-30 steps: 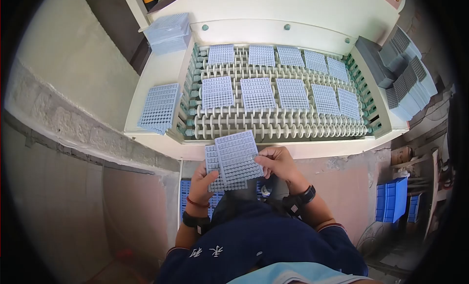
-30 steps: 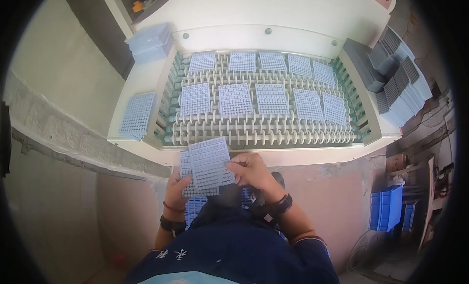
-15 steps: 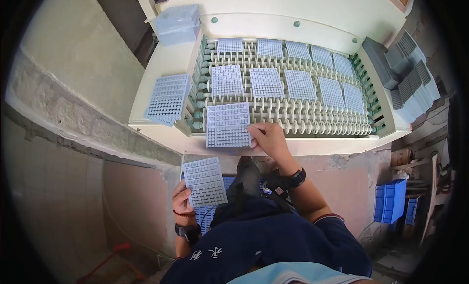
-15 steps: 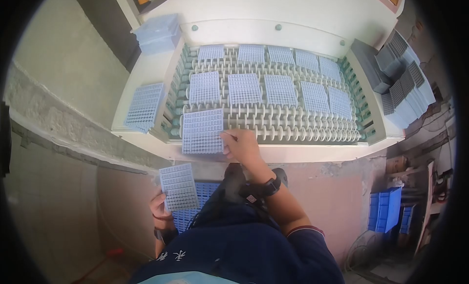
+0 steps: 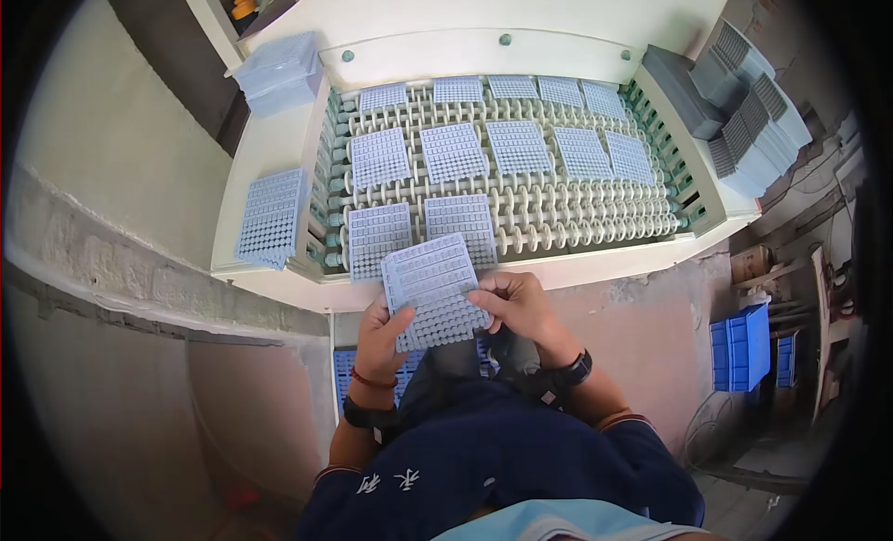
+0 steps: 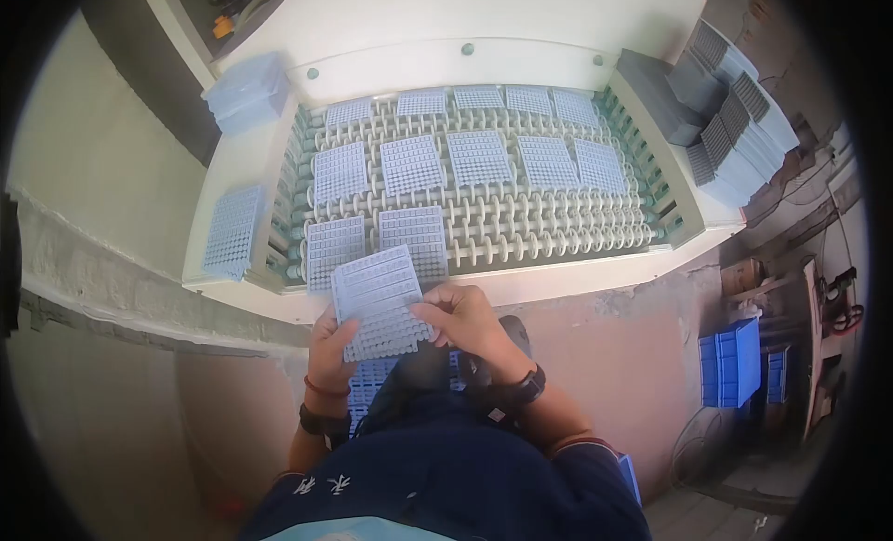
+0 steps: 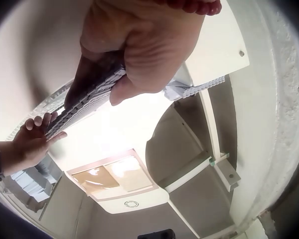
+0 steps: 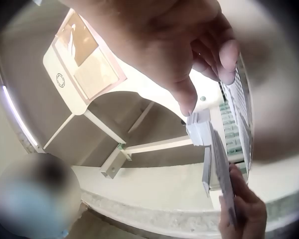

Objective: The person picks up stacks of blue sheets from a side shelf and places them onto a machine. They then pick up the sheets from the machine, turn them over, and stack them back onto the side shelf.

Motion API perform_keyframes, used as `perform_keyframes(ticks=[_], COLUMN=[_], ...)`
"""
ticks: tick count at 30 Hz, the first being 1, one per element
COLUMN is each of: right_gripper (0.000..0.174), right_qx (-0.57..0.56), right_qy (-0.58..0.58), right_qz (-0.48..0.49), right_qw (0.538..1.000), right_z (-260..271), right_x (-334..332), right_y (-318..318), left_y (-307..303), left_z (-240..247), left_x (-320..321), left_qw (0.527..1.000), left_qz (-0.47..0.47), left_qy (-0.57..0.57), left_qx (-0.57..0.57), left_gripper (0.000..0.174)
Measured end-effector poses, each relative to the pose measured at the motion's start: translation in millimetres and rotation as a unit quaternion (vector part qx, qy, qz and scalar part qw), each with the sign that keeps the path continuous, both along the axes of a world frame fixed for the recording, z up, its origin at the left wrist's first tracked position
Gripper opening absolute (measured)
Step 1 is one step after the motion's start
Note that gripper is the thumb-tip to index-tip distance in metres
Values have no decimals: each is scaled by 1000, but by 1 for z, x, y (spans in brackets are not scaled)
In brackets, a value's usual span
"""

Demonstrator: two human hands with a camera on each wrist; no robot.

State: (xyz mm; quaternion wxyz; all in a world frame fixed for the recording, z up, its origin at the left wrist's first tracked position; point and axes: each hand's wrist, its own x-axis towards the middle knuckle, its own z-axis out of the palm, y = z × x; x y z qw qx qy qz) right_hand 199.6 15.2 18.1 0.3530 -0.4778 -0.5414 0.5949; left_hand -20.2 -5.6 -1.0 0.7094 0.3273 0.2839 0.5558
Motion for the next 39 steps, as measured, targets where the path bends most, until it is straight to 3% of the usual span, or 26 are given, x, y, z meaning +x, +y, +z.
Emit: perform_keyframes(ticks=[2, 3, 5, 7, 8, 10, 14, 15, 17, 21, 23, 26, 28, 30, 33, 36, 37, 39], right_gripper=[23, 23, 23, 25, 25, 26, 29, 29, 29, 28, 27, 27, 28, 27, 23, 34, 34, 39], right_qx=[-23, -21, 15, 50, 51, 88, 129, 128, 129, 105, 131, 162, 163, 246, 395, 430, 431, 477], right_qy=[56, 57, 45, -75, -77, -318, -391, -392, -443, -463, -452, -460, -478, -449, -425, -432, -428, -436], right_qz=[-68, -73, -173, -210, -215, -271, -342, -346, -398, -426, -433, -442, -444, -427, -307, -168, -168, -109], right_qw=[996, 995, 984, 973, 972, 904, 845, 843, 793, 770, 769, 753, 740, 745, 754, 775, 776, 755], right_z=[3, 4, 6, 4, 5, 6, 2, 1, -1, 2, -1, -6, -2, 3, 10, 12, 8, -3], right_x=[12, 21, 49, 80, 91, 111, 156, 165, 186, 241, 267, 279, 268, 227, 154, 95, 83, 65], right_y=[6, 12, 27, 41, 44, 48, 46, 46, 44, 40, 39, 38, 37, 36, 37, 39, 43, 53], left_y=[5, 6, 5, 4, 2, -1, -4, -5, -5, -6, -5, -5, -5, -6, -5, -4, -4, -6], left_z=[2, 4, 8, 6, 4, 1, -2, -4, -6, 0, -2, -8, -9, -10, -10, -10, -10, -8], left_x=[9, 10, 9, 6, 5, 4, 1, 0, -1, -3, -2, -3, 0, 2, 4, 4, 3, 2], left_qw=[999, 999, 999, 999, 999, 999, 999, 1000, 998, 998, 993, 985, 986, 987, 989, 991, 991, 992], left_qz=[3, -2, -1, 0, 6, 10, 12, 7, 8, -19, -63, -92, -88, -84, -80, -74, -74, -69], left_qy=[-49, -49, -37, -35, -34, -23, -17, -18, -42, -41, -96, -142, -139, -132, -118, -112, -107, -102], left_qx=[-7, -7, -32, -34, -38, -31, -25, -24, -37, -32, -10, -14, -17, -23, -30, -17, -15, -11], left_gripper=[36, 36, 35, 35, 35, 38, 42, 42, 41, 51, 59, 54, 53, 53, 52, 50, 49, 48])
